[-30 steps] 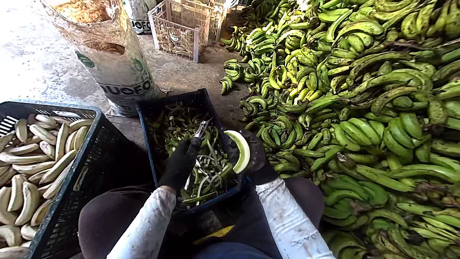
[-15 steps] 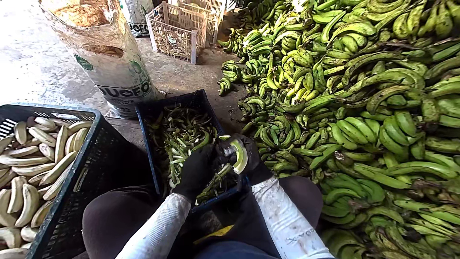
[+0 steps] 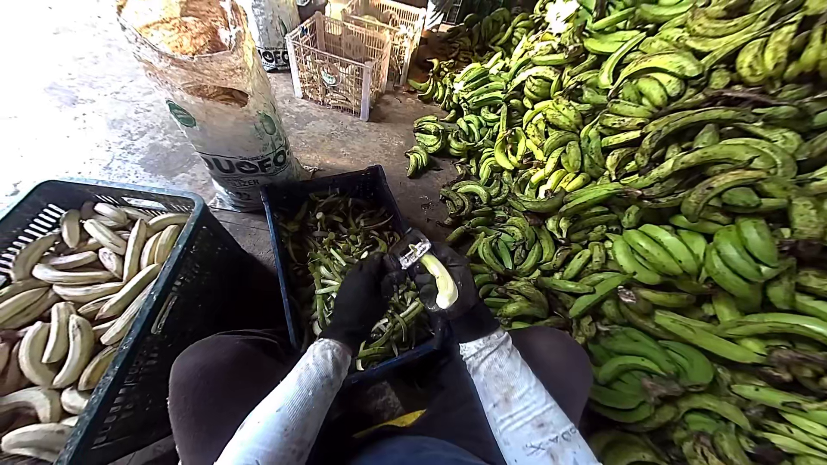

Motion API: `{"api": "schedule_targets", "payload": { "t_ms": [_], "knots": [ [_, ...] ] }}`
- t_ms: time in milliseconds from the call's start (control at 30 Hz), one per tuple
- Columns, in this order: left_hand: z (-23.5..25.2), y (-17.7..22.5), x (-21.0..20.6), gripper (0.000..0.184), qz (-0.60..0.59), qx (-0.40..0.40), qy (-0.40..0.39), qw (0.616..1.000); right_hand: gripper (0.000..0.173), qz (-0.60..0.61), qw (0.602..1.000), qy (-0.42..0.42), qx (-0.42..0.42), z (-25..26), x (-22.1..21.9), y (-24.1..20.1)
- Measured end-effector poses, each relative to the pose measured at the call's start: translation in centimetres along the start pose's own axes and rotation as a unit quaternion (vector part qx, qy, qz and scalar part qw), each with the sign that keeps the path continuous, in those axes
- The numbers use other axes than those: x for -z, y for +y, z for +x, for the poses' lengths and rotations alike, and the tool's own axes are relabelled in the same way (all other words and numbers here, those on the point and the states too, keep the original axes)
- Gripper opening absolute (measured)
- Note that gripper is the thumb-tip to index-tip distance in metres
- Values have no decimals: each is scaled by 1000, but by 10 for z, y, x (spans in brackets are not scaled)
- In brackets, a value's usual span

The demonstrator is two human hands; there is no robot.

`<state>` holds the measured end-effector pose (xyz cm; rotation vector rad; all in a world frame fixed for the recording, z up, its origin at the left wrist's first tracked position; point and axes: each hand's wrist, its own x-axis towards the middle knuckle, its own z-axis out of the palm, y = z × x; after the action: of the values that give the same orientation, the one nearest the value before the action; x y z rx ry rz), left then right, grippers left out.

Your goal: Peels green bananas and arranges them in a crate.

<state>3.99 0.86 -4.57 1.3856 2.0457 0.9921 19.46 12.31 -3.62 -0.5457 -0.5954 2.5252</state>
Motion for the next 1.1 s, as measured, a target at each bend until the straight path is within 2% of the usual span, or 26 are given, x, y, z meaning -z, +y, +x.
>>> {"api": "schedule_targets", "payload": {
  "t_ms": [100, 167, 233, 300, 367, 433, 500, 567, 600, 667, 700, 767, 833, 900, 967, 1033, 1100],
  "knots": [
    [8, -2, 18, 39, -65, 94, 29, 993, 40, 5, 1000, 14, -9, -4, -5, 1],
    [5, 3, 31, 44, -118, 126, 39, 984, 35, -95, 990, 73, 72, -4, -7, 0],
    [-3, 14, 42, 45, -203, 124, 47, 970, 30, -300, 923, 155, 187, -1, -2, 0],
    [-10, 29, 47, 46, -262, 97, 39, 960, 34, -435, 840, 227, 234, 4, -3, 0],
    [-12, 42, 51, 50, -184, 30, 2, 982, 35, -471, 812, 246, 241, 8, -9, 5],
    [-13, 51, 54, 49, 27, -30, -36, 999, 31, -525, 794, 193, 238, 1, 2, 21],
    [-14, 46, 59, 36, 161, -79, -14, 984, 21, -487, 839, 137, 200, 4, -6, 38],
    [-20, 36, 87, 34, 177, -67, -21, 982, 18, -385, 909, 94, 133, 19, -37, 51],
    [-25, 29, 105, 34, 168, -46, -21, 984, 21, -341, 931, 47, 121, 34, -48, 57],
    [-37, 9, 140, 29, 153, 11, 17, 988, 21, -324, 936, -80, 116, 58, -70, 66],
    [-47, -4, 158, 26, 157, 48, 45, 985, 25, -317, 939, -91, 98, 66, -83, 71],
    [-77, -38, 189, 25, 169, 117, 139, 969, 31, -317, 947, -26, 49, 73, -97, 76],
    [-120, -89, 212, 31, 238, 125, 249, 930, 31, -333, 942, 11, 33, 79, -90, 77],
    [-163, -130, 247, 37, 250, 183, 277, 909, 31, -354, 934, 24, 32, 83, -72, 76],
    [-199, -174, 281, 40, 227, 296, 285, 883, 30, -362, 931, 52, 25, 80, -56, 76],
    [-228, -209, 302, 47, 255, 384, 288, 839, 30, -358, 929, 90, 21, 77, -44, 79],
    [-241, -229, 315, 46, 301, 431, 288, 801, 30, -355, 929, 107, 2, 78, -34, 82]
  ]
}}
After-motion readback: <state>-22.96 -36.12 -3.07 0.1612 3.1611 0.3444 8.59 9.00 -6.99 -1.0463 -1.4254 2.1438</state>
